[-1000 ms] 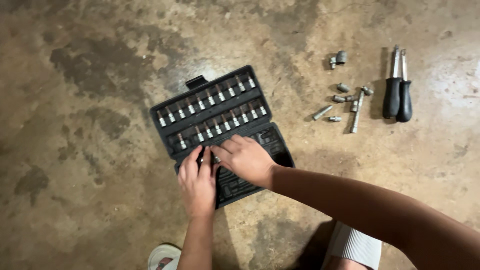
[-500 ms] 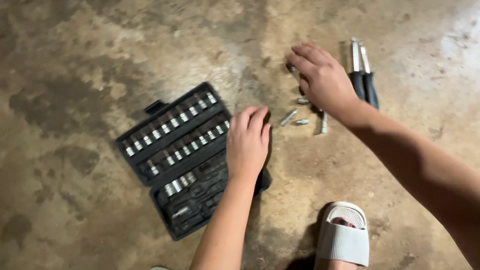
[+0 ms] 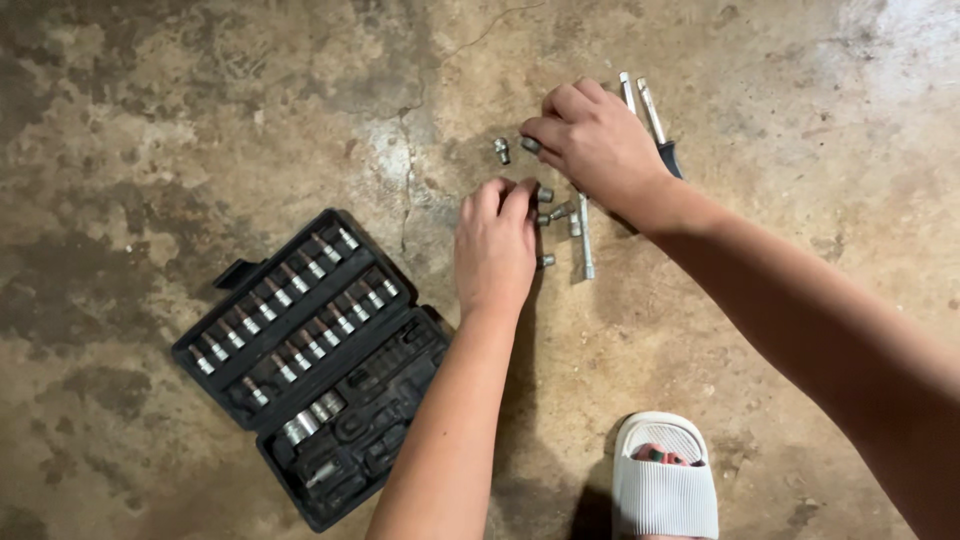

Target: The person sits on the floor and organizes a set of socket bits and screwdrivers into a black plastic toolbox. They pick up each item from the floor, place it into its designated slot, and finally close the toolbox.

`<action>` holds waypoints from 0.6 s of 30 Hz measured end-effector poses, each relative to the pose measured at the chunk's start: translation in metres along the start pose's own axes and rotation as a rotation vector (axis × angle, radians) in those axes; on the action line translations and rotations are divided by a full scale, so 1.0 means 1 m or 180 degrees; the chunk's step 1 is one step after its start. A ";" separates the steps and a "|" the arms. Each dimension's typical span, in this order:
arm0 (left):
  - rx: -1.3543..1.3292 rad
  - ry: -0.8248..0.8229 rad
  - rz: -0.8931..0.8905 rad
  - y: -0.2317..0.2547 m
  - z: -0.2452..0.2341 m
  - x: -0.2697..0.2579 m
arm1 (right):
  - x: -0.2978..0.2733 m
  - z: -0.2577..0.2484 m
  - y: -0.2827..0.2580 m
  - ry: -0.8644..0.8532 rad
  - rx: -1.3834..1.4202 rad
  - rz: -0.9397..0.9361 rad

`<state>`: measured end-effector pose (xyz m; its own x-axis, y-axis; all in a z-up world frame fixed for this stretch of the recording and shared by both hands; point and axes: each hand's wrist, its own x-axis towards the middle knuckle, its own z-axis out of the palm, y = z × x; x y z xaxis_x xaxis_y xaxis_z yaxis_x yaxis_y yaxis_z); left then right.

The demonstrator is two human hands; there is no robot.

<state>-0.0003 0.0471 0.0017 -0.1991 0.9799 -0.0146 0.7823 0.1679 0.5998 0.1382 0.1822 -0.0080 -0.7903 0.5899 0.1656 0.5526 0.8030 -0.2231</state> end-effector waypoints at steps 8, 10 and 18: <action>0.0661 -0.0775 -0.0142 0.005 0.010 0.030 | -0.011 -0.020 -0.013 -0.0122 0.1662 0.1637; 0.0568 -0.0664 -0.0230 0.010 0.005 0.029 | -0.018 -0.037 -0.022 -0.0631 0.2721 0.2613; -0.3510 0.0578 -0.1560 0.031 -0.083 -0.014 | -0.031 -0.081 -0.065 -0.0678 0.6393 0.2424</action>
<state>-0.0223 0.0299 0.0870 -0.4812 0.7943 -0.3709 -0.3017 0.2472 0.9208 0.1477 0.1184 0.0792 -0.6988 0.5378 -0.4717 -0.1437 -0.7515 -0.6439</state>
